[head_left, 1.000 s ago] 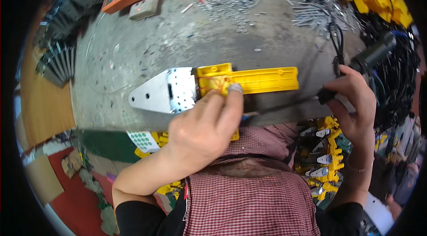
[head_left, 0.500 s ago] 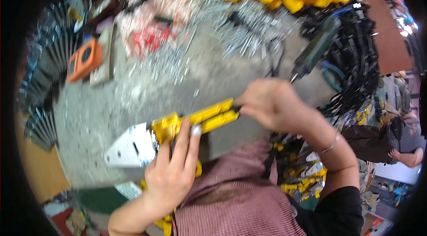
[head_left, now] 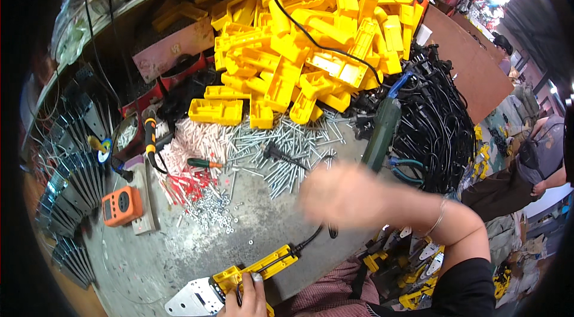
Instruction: The person assembles a yellow handheld electronic device by soldering wires with a soldering iron and installing components with screws and nuts using a power drill.
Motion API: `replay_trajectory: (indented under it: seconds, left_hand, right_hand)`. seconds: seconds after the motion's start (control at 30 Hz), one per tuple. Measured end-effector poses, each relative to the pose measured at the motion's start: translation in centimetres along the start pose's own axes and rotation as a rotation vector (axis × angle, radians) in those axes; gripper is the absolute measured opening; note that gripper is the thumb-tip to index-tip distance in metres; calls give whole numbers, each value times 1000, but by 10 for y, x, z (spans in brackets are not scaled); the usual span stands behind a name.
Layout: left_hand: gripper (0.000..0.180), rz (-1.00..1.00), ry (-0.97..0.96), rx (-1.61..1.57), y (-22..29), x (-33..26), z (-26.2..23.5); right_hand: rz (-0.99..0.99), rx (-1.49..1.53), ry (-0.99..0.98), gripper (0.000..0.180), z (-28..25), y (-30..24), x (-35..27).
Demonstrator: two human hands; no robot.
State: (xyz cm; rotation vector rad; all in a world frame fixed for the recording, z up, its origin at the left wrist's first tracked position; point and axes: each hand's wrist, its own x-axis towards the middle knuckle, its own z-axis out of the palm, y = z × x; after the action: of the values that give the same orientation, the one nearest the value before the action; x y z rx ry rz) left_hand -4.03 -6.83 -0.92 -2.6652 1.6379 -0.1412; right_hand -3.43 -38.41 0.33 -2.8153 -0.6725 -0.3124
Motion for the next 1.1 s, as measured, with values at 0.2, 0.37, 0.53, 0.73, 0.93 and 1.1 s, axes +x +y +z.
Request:
replay_trajectory:
  seconds: [0.2,0.37,0.53,0.73,0.93,1.1]
  left_hand:
    - [54,-63,52,-1,8,1,3]
    - [59,-60,27,-90,2,-6,9]
    - [64,-100,34,-111,6,-8,14]
    - [68,-89,-15,-56,5,-16,17]
    - [69,-68,0,-30,4,-14,24]
    - [62,-43,35,-13,-3,-9,18]
  right_hand:
    - [512,-418,462,26,-122,150,26]
    - [823,-571,-35,39,-123,170,101]
    - [827,-549,-51,42,-114,167,102]
    - [283,-438,349,38,-92,130,122]
    - [170,-549,165,44,-56,125,201]
    - [592,-202,600,41,-125,133,197]
